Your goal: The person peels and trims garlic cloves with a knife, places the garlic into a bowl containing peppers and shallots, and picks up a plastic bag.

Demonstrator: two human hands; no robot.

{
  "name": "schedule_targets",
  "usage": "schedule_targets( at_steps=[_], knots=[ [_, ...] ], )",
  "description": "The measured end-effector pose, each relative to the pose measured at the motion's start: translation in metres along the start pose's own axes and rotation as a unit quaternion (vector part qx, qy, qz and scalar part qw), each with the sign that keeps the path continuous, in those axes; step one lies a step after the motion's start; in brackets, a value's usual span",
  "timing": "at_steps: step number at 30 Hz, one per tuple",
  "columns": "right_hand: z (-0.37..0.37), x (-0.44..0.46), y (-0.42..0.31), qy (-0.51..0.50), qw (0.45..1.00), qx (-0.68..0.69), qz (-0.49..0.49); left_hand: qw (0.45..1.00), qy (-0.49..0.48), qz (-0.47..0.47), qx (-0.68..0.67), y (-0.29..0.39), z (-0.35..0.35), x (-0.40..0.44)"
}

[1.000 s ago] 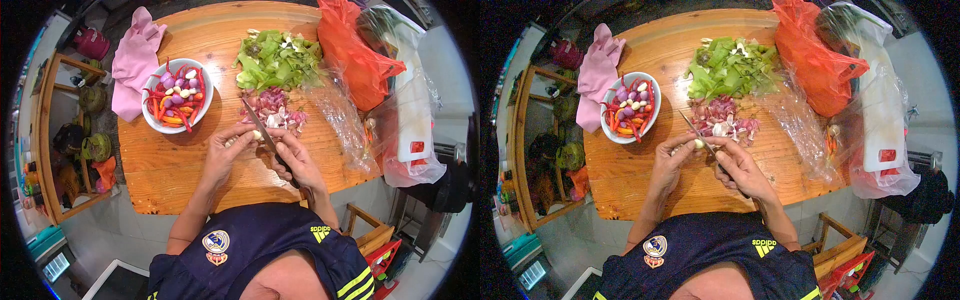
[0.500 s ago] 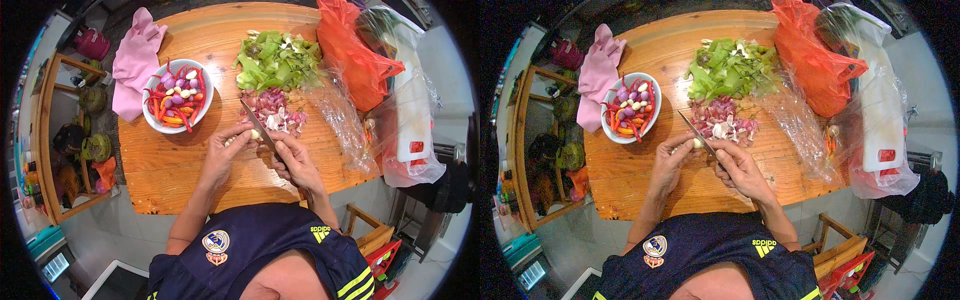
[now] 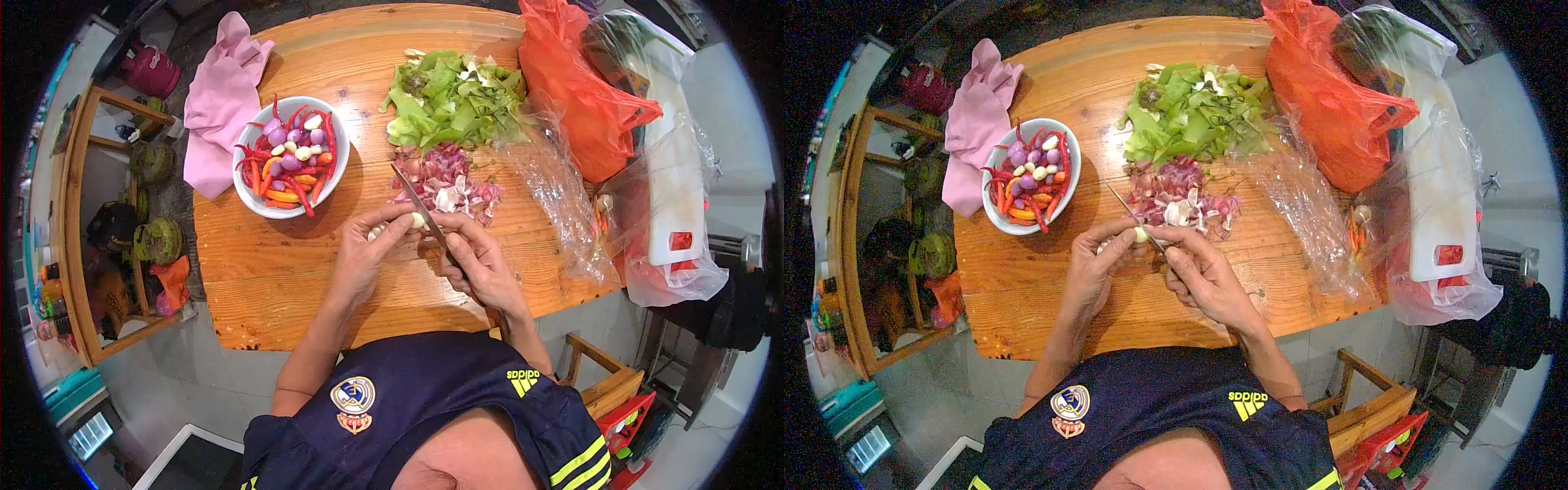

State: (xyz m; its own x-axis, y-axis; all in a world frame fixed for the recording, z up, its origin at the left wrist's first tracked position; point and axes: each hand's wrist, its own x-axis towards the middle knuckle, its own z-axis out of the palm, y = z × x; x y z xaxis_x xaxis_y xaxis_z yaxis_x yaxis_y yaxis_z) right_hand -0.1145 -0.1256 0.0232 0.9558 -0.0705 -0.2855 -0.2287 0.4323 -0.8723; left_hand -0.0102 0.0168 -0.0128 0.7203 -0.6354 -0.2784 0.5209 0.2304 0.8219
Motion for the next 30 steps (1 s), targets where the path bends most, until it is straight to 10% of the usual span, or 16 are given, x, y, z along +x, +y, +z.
schedule_targets(
  at_steps=[30],
  knots=[
    [-0.004,0.002,0.006,0.005,0.999,0.042,0.007,0.999,-0.013,-0.004,-0.03,0.001,0.003,-0.001]
  ],
)
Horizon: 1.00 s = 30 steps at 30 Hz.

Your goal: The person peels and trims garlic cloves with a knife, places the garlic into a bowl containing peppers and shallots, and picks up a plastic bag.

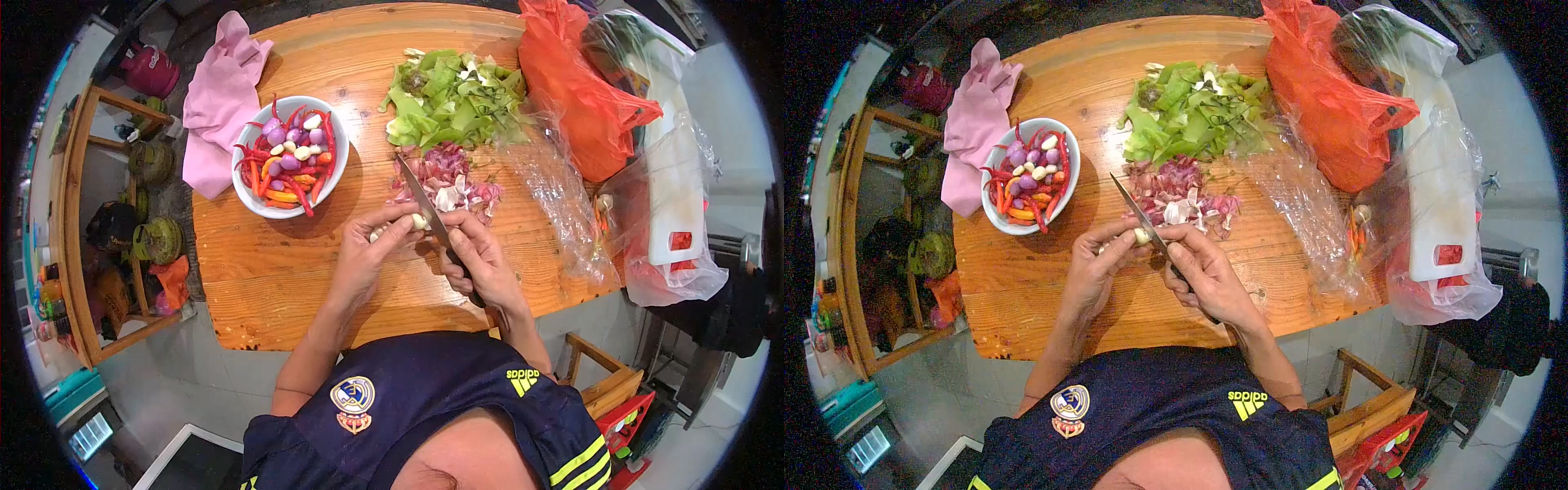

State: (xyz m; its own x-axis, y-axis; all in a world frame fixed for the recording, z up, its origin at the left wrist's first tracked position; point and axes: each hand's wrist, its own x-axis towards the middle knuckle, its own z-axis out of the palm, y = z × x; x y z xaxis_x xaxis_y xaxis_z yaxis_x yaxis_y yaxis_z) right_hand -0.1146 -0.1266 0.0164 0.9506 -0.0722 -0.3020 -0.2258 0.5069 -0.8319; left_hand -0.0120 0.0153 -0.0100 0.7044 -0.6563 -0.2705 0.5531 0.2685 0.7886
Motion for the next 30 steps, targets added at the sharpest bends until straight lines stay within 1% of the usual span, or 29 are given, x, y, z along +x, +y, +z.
schedule_targets(
  at_steps=[6,9,12,17,24,27,30],
  knots=[
    [0.005,0.0,-0.008,-0.021,0.999,-0.038,-0.008,1.0,0.001,0.002,0.019,0.0,-0.001,0.0],
    [0.009,0.0,-0.004,0.008,0.999,-0.044,-0.016,1.0,0.01,0.0,0.018,0.002,0.0,0.0],
    [0.004,0.001,0.006,0.013,0.998,-0.043,-0.044,1.0,0.004,0.002,-0.004,0.002,0.001,0.0],
    [0.004,0.0,0.003,0.024,1.0,-0.002,-0.018,0.999,-0.009,-0.024,-0.047,0.002,0.0,0.001],
    [0.007,-0.001,0.002,0.044,0.997,0.051,0.025,1.0,-0.009,-0.004,-0.021,0.004,0.003,0.0],
    [0.005,0.0,0.005,0.04,0.997,0.073,0.007,1.0,-0.012,0.003,-0.015,0.002,0.002,0.001],
    [0.007,0.0,0.005,0.056,0.997,0.055,-0.002,0.999,-0.016,0.001,-0.031,0.001,0.001,0.002]
  ],
)
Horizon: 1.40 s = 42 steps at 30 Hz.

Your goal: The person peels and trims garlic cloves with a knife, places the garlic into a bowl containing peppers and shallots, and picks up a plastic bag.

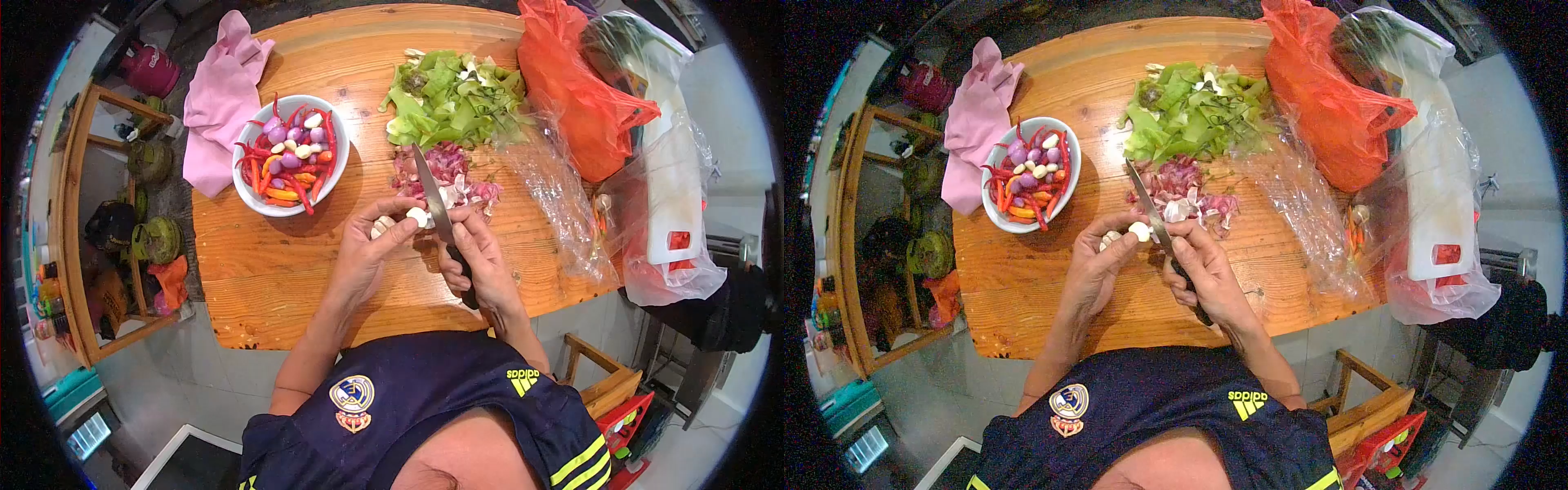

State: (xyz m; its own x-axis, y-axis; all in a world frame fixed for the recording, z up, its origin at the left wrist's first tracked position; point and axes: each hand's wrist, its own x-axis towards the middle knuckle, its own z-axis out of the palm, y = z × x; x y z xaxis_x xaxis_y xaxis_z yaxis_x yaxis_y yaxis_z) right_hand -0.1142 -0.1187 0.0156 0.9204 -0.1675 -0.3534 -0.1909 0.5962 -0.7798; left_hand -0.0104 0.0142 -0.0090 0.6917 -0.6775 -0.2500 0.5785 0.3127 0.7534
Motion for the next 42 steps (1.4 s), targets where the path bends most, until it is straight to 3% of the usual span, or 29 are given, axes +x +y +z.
schedule_targets(
  at_steps=[9,24,30,39,42],
  knots=[
    [0.004,-0.003,-0.011,-0.094,0.989,-0.11,-0.006,0.996,-0.007,-0.015,-0.087,-0.002,-0.006,-0.001],
    [0.001,-0.002,-0.005,-0.094,0.991,-0.094,-0.001,0.997,0.001,-0.014,-0.081,-0.001,-0.009,-0.001],
    [0.002,0.002,0.003,-0.064,0.987,-0.129,-0.074,0.995,-0.004,-0.042,-0.091,0.003,-0.006,-0.003],
    [0.008,-0.003,-0.01,-0.078,0.989,-0.124,-0.017,0.994,0.001,-0.044,-0.097,-0.002,-0.01,0.0],
    [0.008,0.0,-0.005,-0.076,0.987,-0.139,-0.04,0.994,0.003,-0.042,-0.102,-0.003,-0.011,0.0]
  ],
)
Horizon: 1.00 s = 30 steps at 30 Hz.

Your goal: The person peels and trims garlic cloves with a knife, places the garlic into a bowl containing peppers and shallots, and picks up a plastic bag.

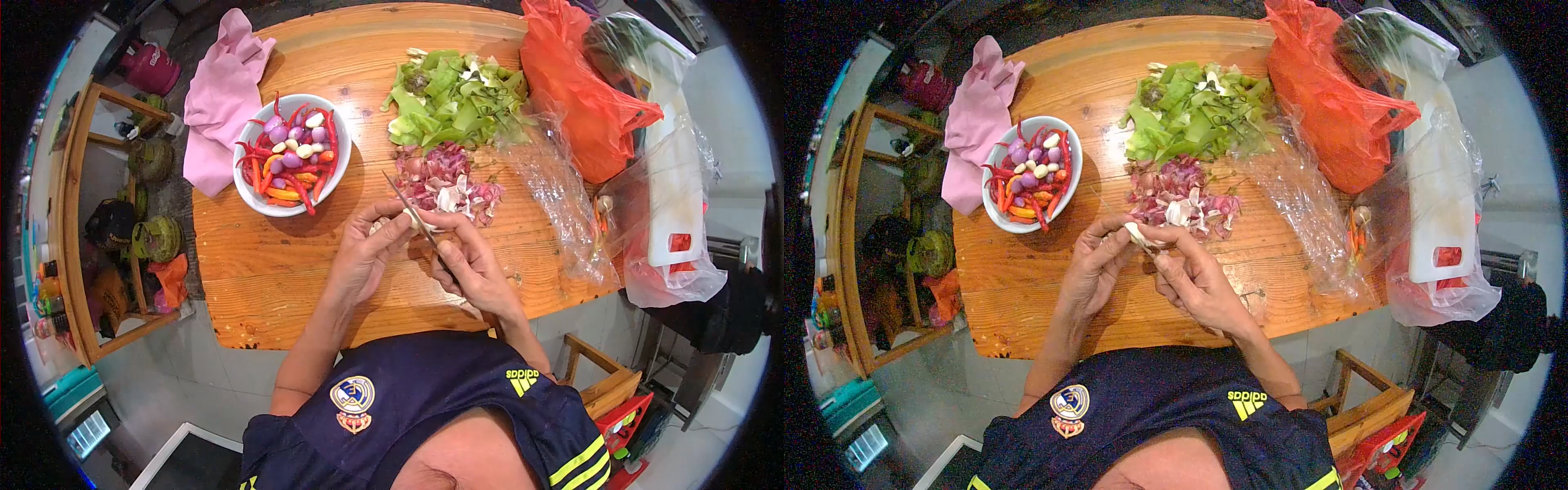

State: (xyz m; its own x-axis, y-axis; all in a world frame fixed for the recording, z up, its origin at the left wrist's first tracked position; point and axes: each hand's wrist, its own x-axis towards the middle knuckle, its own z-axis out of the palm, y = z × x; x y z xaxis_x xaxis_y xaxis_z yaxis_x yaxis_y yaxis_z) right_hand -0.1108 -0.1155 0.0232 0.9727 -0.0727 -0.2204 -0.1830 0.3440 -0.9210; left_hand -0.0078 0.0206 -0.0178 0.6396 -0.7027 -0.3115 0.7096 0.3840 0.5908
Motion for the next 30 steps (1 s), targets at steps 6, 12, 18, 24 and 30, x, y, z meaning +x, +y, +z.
schedule_targets(
  at_steps=[6,12,18,24,30],
  knots=[
    [-0.001,0.004,0.014,0.026,0.999,-0.008,-0.046,1.0,0.001,-0.003,0.0,0.002,0.001,-0.001],
    [0.0,0.0,-0.001,0.003,1.0,0.022,0.003,1.0,0.001,-0.007,-0.008,0.001,0.002,0.0],
    [-0.002,0.005,0.016,0.023,0.996,-0.063,-0.053,1.0,-0.004,0.013,-0.012,-0.001,-0.001,0.0],
    [-0.003,0.0,-0.004,-0.001,0.997,0.067,0.039,1.0,0.011,0.008,-0.006,0.001,0.005,-0.001],
    [0.0,0.001,-0.002,-0.005,1.0,0.016,0.015,1.0,0.008,0.019,-0.006,-0.002,0.001,0.001]
  ],
)
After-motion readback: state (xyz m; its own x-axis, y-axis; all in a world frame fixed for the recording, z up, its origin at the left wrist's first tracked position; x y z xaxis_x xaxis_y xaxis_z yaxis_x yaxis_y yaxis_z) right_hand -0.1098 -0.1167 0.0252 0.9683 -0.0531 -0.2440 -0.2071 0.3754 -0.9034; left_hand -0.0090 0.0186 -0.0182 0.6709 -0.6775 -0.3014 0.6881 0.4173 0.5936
